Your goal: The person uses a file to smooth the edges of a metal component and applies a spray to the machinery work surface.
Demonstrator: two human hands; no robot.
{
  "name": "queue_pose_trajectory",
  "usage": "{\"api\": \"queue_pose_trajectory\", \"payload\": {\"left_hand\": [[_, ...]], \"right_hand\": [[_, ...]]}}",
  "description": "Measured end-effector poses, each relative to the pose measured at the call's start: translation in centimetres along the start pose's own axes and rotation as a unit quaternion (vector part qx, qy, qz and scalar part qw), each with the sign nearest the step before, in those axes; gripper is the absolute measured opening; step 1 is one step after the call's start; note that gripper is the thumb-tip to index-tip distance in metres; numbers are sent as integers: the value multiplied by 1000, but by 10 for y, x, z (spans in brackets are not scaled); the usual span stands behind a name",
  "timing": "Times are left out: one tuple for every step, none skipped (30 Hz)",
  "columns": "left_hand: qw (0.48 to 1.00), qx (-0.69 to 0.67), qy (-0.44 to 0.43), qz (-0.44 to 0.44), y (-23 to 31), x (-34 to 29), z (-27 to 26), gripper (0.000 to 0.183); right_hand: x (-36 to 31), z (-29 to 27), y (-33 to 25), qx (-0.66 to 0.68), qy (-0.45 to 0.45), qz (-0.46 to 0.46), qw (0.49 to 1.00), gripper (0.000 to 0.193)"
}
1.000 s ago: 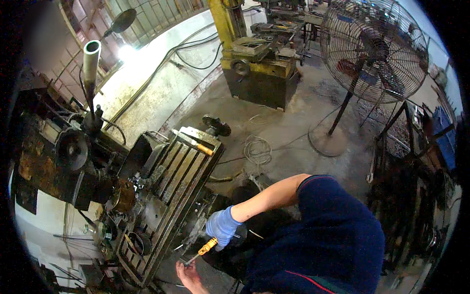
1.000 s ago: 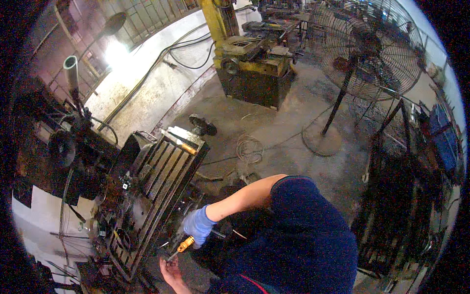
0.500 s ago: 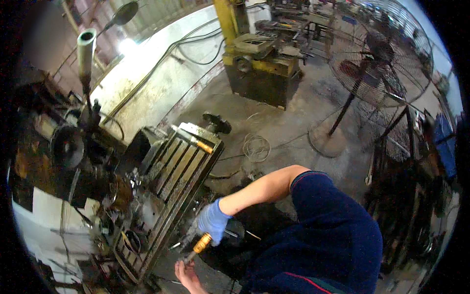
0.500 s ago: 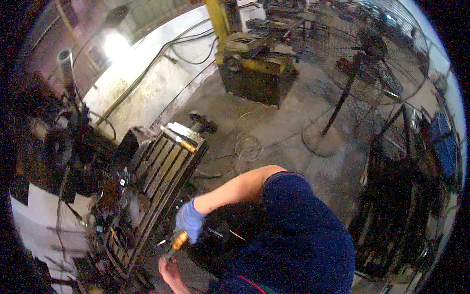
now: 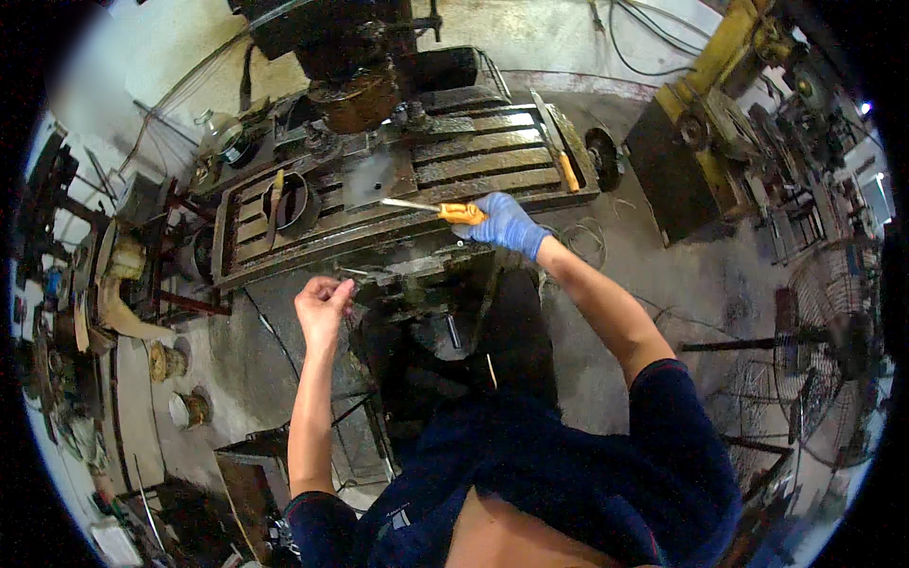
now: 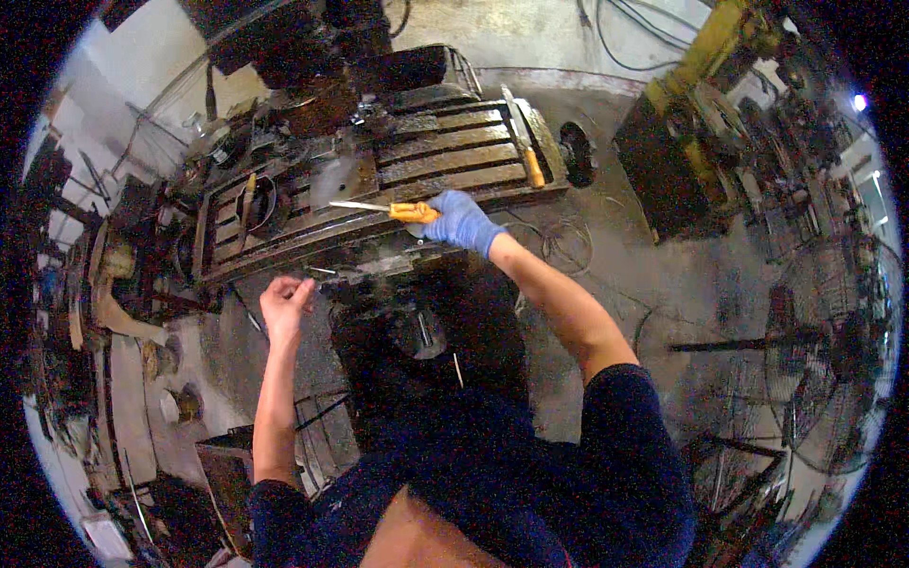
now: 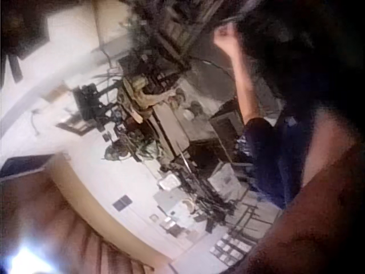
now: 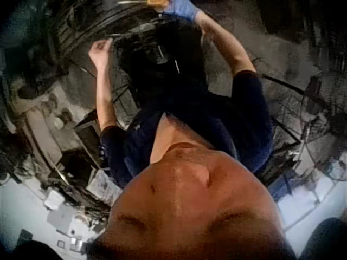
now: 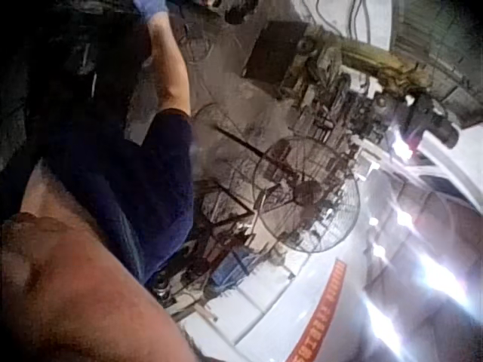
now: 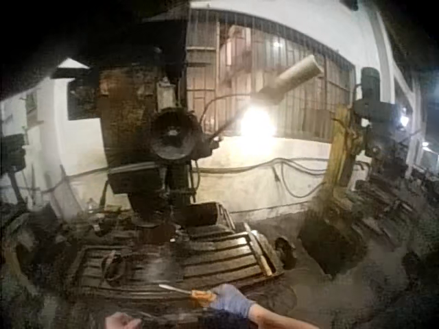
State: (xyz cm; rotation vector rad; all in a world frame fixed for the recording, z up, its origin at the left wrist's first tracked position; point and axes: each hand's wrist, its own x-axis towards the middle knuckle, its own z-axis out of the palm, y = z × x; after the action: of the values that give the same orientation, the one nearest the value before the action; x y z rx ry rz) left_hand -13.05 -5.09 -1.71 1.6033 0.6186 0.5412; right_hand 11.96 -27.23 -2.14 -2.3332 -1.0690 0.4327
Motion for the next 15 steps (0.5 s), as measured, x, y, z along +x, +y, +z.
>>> {"api": "queue_pose_trajectory", "payload": {"left_hand": [[999,41,-2,10,2,6,3,16],[998,54,1,24,4,11,5,16],[997,71,-3,43,5,19,6,15],[994,87,-7,62,5,28,8,15],[991,102,-14,81,8,38,14,14],[987,122,-29,100,13,49,19,14],[982,140,-42,119,17,61,24,15],[962,223,-43,153,25,73,28,17],[933,306,-42,184,33,85,31,19],[920,324,-41,215,39,97,42,19],[905,344,-41,245,45,108,51,19],[901,361,-42,238,46,122,59,19],[895,379,-45,232,44,138,68,19],[869,425,-41,251,43,148,73,18],[864,425,-32,268,37,158,76,18]], "right_hand": [[7,17,16,26,11,2,1000,48],[6,18,8,9,-1,35,999,48],[-3,16,4,-38,-10,72,997,47],[-6,20,4,-90,-10,78,993,48],[-10,22,7,-141,-8,87,986,49],[-15,25,10,-141,3,105,984,50],[-20,26,10,-143,13,121,982,51],[-32,16,-2,-135,22,107,985,51],[-36,15,-1,-108,32,94,989,50],[-44,12,5,-94,34,85,991,50],[-52,10,12,-79,34,77,993,50],[-60,7,17,-80,35,76,993,48],[-68,4,24,-80,36,76,993,46],[-76,1,27,-80,37,74,993,44],[-83,-3,28,-61,38,70,995,44]]}}
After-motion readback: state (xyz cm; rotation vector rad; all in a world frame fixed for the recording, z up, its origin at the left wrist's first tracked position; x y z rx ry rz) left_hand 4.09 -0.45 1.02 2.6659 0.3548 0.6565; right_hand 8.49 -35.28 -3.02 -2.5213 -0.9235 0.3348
